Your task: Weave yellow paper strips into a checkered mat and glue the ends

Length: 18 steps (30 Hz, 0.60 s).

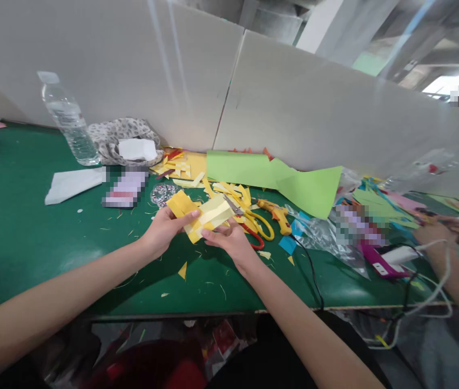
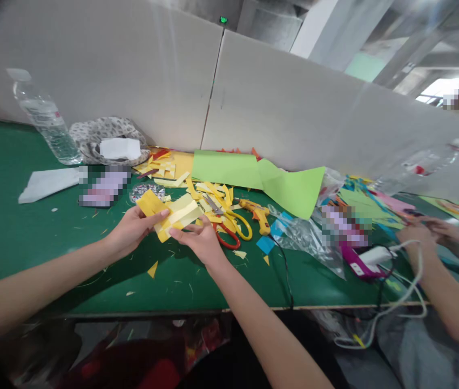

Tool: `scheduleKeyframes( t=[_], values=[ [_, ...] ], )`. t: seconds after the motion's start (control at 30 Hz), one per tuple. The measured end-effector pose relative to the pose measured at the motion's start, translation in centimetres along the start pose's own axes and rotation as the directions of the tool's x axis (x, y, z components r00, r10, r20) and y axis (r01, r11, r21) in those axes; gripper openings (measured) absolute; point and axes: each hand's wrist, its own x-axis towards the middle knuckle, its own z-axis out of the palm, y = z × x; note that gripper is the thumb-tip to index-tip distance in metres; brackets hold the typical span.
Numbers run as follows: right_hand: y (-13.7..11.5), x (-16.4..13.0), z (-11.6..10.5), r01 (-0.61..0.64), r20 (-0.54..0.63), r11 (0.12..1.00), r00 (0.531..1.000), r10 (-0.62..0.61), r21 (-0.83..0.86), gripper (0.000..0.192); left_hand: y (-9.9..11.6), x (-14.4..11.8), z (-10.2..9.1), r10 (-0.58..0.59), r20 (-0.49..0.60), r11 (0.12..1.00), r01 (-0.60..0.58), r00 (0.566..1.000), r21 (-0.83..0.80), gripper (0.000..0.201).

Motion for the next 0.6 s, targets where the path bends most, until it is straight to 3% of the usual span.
scheduleKeyframes(
  t=[0.17,0.23,0.33,0.4,0.5,0.6],
  values=[
    [-0.2,0.0,-0.9,0.199,-0.204,0.977,0.956,-0.210,-0.075,0.084,0.4,0.0,0.2,0.049,-0.062,0.997,-0.053,0.997,-0.061,0.029],
    [-0.4,-0.1,-0.8,0.160,-0.179,0.985,0.969,-0.169,-0.063,0.085,0.4,0.0,0.1,0.066,-0.070,0.995,-0.070,0.995,-0.066,0.027],
    [-0.6,-0.4,-0.3,0.054,-0.030,0.999,0.998,-0.054,0.005,0.092,0.2,0.0,-0.1,0.083,-0.072,0.996,-0.086,0.994,-0.040,0.027],
    [-0.7,-0.5,0.1,0.074,0.049,0.996,0.996,-0.076,0.044,0.094,0.0,0.0,-0.1,0.101,-0.061,0.995,-0.101,0.993,0.008,0.028],
    [-0.9,-0.4,0.0,0.198,0.010,0.978,0.980,-0.199,0.066,0.087,-0.2,-0.2,-0.1,0.113,-0.010,0.986,-0.110,0.994,0.125,0.028],
    [-1.1,-0.3,-0.7,0.248,-0.067,0.969,0.967,-0.247,0.013,0.078,-0.2,-0.3,0.1,0.093,0.033,0.977,-0.098,0.995,0.187,0.026]
  ],
)
